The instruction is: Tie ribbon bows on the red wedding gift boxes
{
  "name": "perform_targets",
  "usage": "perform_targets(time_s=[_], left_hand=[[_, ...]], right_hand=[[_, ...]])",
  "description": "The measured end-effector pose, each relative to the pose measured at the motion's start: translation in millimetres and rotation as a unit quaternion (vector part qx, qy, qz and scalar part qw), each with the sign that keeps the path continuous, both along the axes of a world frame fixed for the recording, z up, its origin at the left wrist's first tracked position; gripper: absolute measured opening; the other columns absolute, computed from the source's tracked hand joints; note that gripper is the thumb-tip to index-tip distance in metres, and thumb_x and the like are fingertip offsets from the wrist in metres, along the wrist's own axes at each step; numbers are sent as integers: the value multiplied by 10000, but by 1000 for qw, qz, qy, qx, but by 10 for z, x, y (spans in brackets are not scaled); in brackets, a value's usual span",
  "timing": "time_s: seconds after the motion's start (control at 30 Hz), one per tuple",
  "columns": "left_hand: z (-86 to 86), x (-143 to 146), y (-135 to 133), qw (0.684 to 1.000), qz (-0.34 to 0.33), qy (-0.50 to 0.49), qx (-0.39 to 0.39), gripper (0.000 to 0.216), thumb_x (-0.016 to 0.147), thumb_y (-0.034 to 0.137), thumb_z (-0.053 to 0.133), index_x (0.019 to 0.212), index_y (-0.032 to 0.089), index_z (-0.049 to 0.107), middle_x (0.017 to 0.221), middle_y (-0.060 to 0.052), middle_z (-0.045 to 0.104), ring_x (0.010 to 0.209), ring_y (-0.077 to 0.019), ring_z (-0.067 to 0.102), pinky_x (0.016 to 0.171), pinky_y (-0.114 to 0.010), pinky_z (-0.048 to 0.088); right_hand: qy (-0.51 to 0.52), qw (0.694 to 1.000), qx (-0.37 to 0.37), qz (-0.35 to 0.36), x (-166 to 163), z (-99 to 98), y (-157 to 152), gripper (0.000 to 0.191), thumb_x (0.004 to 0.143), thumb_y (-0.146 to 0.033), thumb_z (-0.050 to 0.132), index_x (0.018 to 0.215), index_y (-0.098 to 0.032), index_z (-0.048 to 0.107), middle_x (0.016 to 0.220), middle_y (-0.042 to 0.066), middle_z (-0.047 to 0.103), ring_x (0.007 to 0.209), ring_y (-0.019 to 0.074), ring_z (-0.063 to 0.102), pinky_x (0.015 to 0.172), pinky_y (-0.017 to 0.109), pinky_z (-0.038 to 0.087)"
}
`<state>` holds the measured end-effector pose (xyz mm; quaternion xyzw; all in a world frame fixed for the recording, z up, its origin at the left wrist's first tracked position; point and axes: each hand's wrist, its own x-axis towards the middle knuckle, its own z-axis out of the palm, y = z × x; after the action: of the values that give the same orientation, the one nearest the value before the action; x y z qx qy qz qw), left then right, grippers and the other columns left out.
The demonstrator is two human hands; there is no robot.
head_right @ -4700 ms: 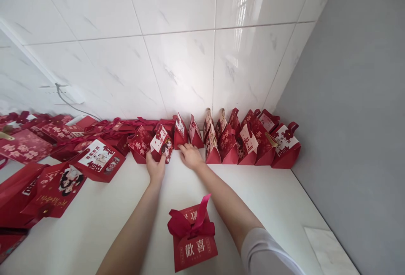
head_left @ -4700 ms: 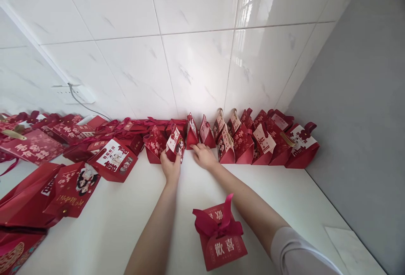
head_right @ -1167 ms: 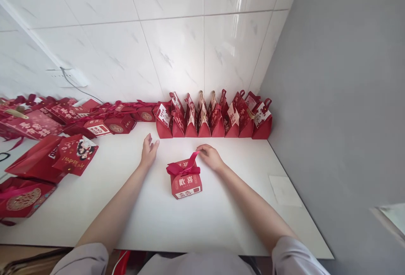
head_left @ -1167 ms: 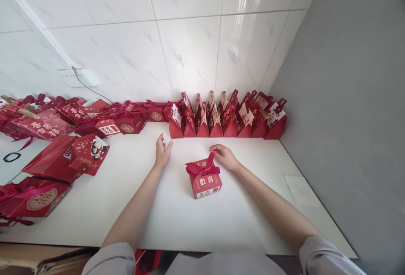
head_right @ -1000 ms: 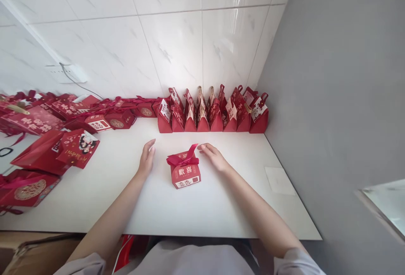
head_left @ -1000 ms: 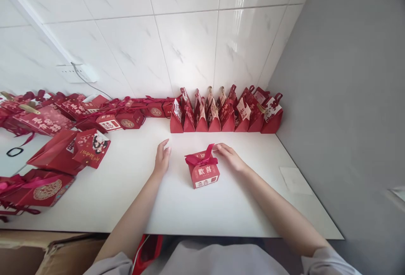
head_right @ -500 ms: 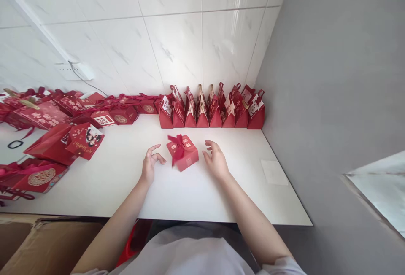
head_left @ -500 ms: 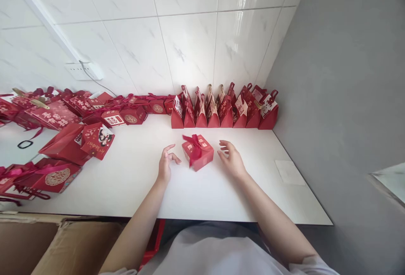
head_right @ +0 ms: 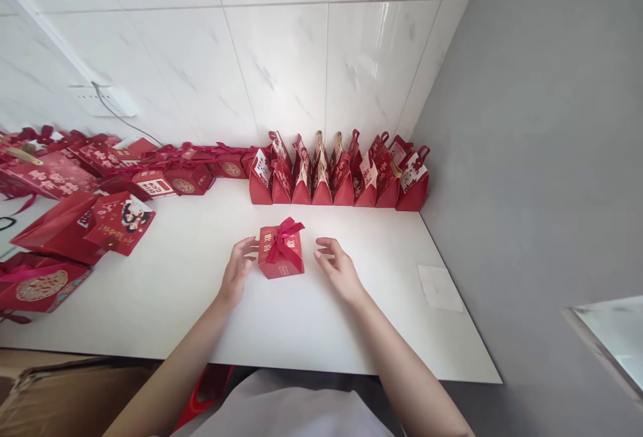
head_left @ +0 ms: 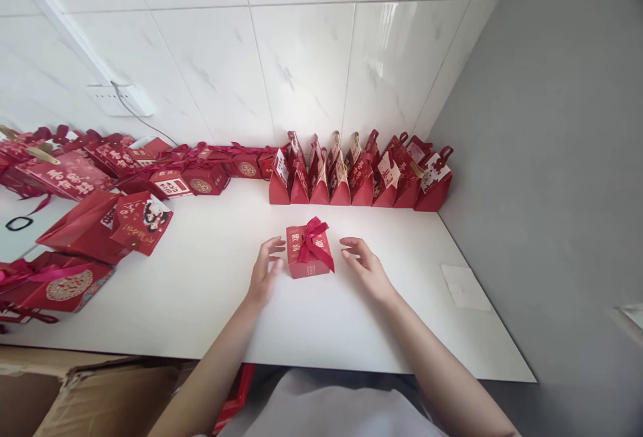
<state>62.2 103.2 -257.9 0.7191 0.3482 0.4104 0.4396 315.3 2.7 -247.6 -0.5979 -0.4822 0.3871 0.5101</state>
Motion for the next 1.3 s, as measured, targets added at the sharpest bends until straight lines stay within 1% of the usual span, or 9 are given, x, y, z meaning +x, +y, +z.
perform_targets(time_s=[0.13,0.3,0.4,0.53,0.7,0.8,0.93,1.13,1.3], left_hand=[[70,69,22,995,-67,77,22,783,819,350,696,1475,282,276,1482,-108,425,1337,-276,444,1101,-446,370],[169,97,435,997,30,71,21,563,859,251,593,1391,270,408,1333,-93,557,1184,-244,581,1058,-479,418],[380,114,726,998,47,36,28,480,864,267,577,1332,258,475,1263,-92,593,1155,-244,597,1006,-457,463],[826,244,952,995,-30,83,54,309,889,350,574,1183,258,601,1255,-70,611,1214,-246,552,1025,-430,449],[1128,508,962,979,-128,133,83,189,884,385,595,883,212,670,1253,-73,584,1206,-247,545,1068,-428,414],[1087,599,946,972,-157,159,69,175,869,381,617,881,218,679,1253,-63,568,1169,-232,568,1046,-412,431],[985,592,979,958,-192,203,65,165,835,379,660,870,222,695,1189,-54,584,1114,-230,591,1036,-415,428],[796,545,924,970,-176,159,56,131,851,333,632,886,214,675,1192,-70,584,1153,-244,564,1027,-407,440],[589,638,802,987,-125,92,48,113,838,308,657,875,202,645,1156,-84,586,1151,-247,557,1053,-436,416]], right_hand=[[42,996,8,75,-82,30,-19,352,955,-500,504,1224,-273,523,1345,68,571,1189,230,574,980,396,466],[-12,1000,1,3,-51,46,0,352,987,-516,408,899,-222,580,933,52,666,874,220,651,849,381,499],[-69,997,21,-32,6,153,83,265,957,-489,488,994,-236,557,1030,62,641,909,226,636,781,361,514],[-158,984,77,24,25,445,324,277,927,-441,558,1137,-264,522,1240,83,567,1075,230,594,895,391,506],[-255,962,37,86,59,808,719,225,823,-419,709,871,-233,593,1385,102,491,1387,291,365,1113,499,316],[-260,953,-20,157,156,955,882,131,841,-330,695,799,-219,639,1422,104,490,1439,291,303,1127,502,277],[-177,961,-47,207,275,1049,975,133,884,-342,640,838,-220,661,1492,91,451,1413,259,376,1146,473,253],[-16,959,-40,280,314,891,1073,348,853,-570,625,845,-234,718,1445,67,528,1427,280,358,1168,475,239],[13,958,-29,285,336,798,1110,397,867,-604,588,919,-246,754,1407,67,565,1447,279,325,1169,486,243]])
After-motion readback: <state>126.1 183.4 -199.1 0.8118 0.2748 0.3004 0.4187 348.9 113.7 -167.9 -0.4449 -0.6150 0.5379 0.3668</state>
